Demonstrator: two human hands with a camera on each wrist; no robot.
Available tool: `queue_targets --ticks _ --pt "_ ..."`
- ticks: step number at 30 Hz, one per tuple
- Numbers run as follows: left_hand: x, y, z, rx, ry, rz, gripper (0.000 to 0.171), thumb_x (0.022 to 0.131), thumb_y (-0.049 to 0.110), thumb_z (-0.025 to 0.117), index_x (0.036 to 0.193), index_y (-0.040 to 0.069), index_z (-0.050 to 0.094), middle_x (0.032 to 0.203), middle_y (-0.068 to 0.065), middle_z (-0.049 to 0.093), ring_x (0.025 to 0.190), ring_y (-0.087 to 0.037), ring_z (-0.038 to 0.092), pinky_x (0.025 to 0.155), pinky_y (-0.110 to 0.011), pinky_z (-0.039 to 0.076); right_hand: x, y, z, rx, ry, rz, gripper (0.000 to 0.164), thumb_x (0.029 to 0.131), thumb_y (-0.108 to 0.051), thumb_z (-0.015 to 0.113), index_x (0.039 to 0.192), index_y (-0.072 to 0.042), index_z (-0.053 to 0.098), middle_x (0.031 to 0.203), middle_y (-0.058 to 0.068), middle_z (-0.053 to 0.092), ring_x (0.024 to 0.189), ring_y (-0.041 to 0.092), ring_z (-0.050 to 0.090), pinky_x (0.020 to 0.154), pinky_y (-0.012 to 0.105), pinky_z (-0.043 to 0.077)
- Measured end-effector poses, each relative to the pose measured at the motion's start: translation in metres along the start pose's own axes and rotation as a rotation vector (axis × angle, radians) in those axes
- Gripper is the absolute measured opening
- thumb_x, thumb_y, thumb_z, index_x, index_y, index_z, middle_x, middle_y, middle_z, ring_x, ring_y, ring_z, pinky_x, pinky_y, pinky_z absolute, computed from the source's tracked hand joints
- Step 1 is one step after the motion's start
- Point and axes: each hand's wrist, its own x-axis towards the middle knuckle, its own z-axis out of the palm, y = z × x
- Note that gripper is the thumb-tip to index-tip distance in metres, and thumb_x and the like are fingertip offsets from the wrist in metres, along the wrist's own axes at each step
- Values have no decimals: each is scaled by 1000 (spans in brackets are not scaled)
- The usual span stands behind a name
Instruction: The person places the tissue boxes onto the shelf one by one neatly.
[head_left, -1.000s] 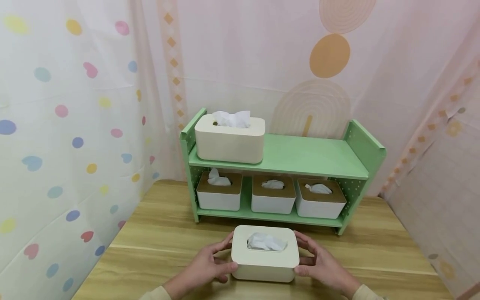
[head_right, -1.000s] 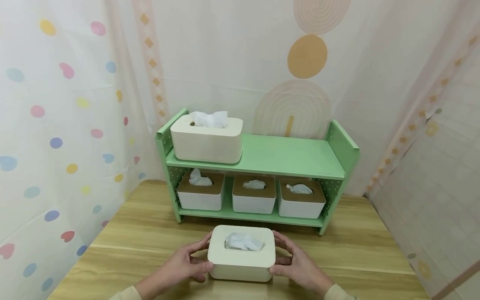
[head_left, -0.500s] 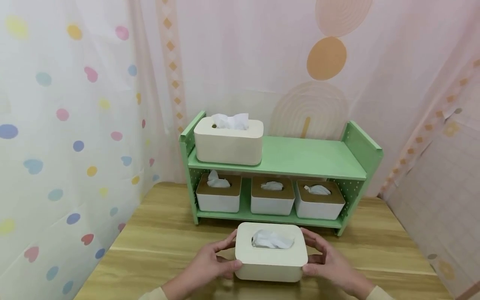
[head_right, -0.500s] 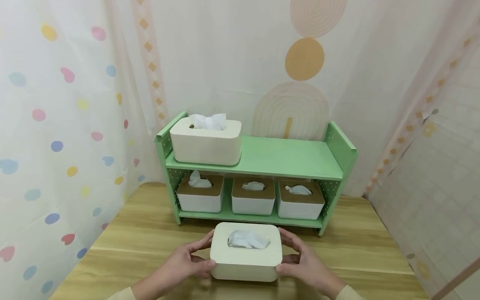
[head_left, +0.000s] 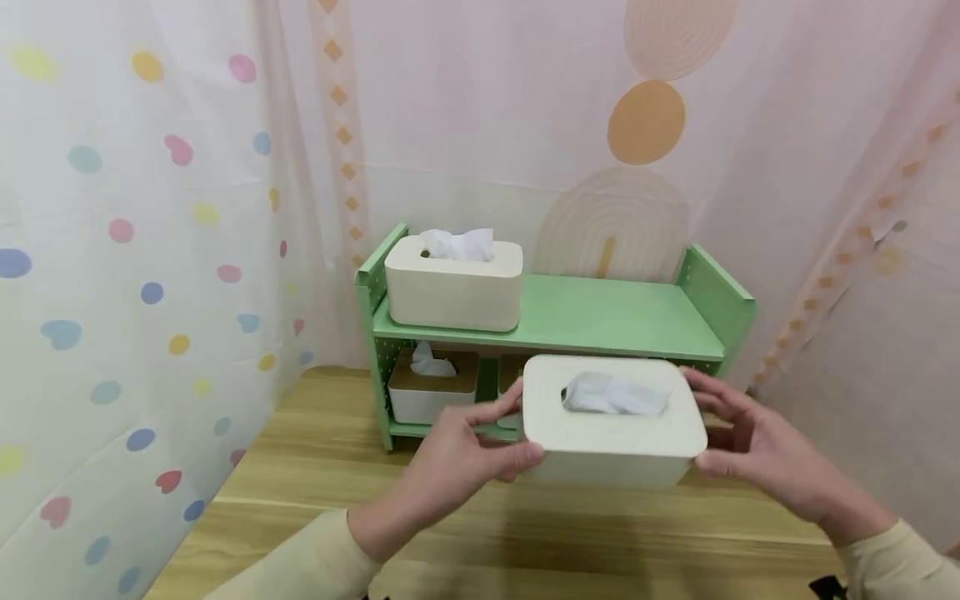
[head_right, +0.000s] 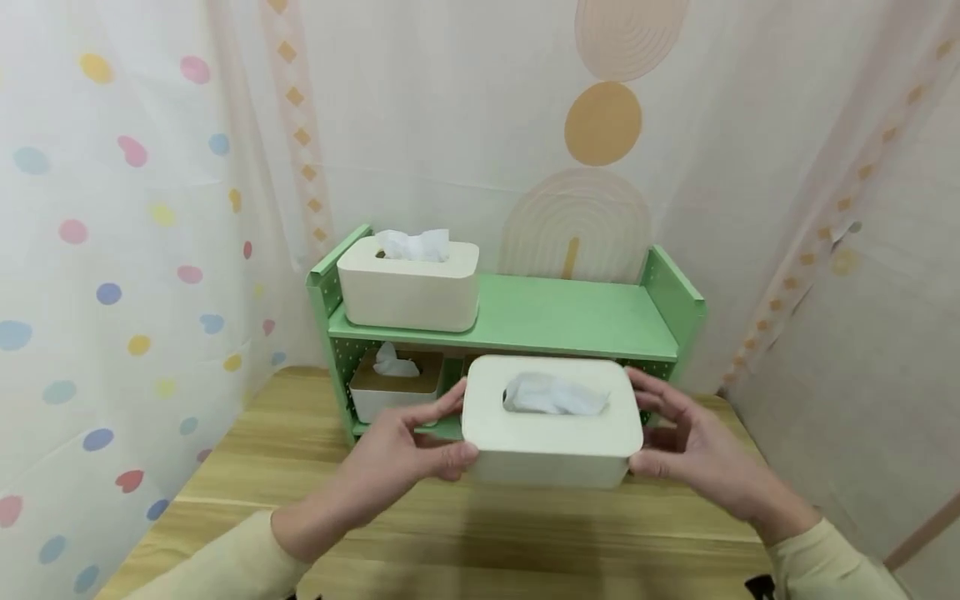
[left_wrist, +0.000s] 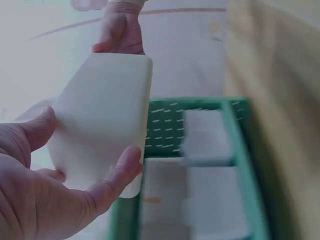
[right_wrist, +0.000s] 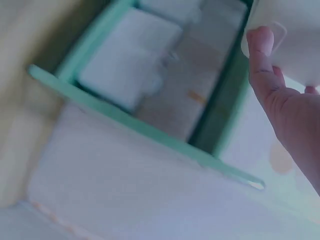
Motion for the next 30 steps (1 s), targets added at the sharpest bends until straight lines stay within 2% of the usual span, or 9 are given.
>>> queue_targets --ticks 3,5,8,11,15,20,24,27,30 --pt "17 28 -5 53 1 18 78 91 28 89 158 34 50 155 -2 62 88 -19 81 78 -36 66 13 -16 -21 -71 31 -21 91 100 10 65 173 -21 21 150 -22 57 121 8 70 91 29 63" --pt "29 43 -8 70 4 28 78 92 28 87 159 35 48 155 -3 62 90 -19 80 79 -38 67 23 -23 -33 -70 33 -30 90 102 10 63 173 -23 19 151 -20 56 121 7 70 92 25 62" --pt "45 59 -14 84 0 32 79 94 28 86 161 36 45 156 -5 61 97 -22 80 81 -42 67 36 -32 -45 -96 46 -6 87 105 5 61 174 -26 17 152 -15 53 118 9 71 91 25 61" --pt "60 68 -18 89 -7 34 78 97 27 83 163 34 43 159 -10 57 108 -25 79 81 -44 67 48 -40 -50 -168 67 55 85 108 -4 60 174 -32 14 158 0 49 111 13 75 90 25 61" --pt "75 71 -20 110 -2 25 77 99 30 80 165 32 39 161 -12 55 114 -28 78 80 -45 67 59 -44 -54 -196 83 134 81 111 -14 59 173 -37 11 166 20 38 106 16 78 91 22 59" --pt "88 70 -17 117 14 -3 77 100 33 78 166 32 38 160 -10 56 111 -26 78 77 -42 67 67 -40 -55 -144 107 172 80 112 -17 59 174 -33 10 168 22 33 104 12 76 92 21 60" --pt "93 67 -14 151 37 16 77 101 36 76 167 31 35 159 -10 57 95 -23 78 73 -39 67 73 -38 -51 -117 127 190 79 112 -20 58 174 -31 9 170 20 32 102 12 75 91 21 60" --pt "95 65 -13 241 79 62 77 102 39 74 168 28 36 158 -11 59 79 -27 73 68 -34 65 77 -39 -45 -111 154 201 79 112 -25 58 174 -27 9 172 21 31 100 11 75 91 20 60" --pt "97 62 -13 411 152 149 73 104 42 71 166 21 40 153 -12 63 100 -28 76 76 -34 62 82 -40 -36 -170 221 197 79 110 -32 61 174 -23 15 172 22 34 102 0 72 90 18 60"
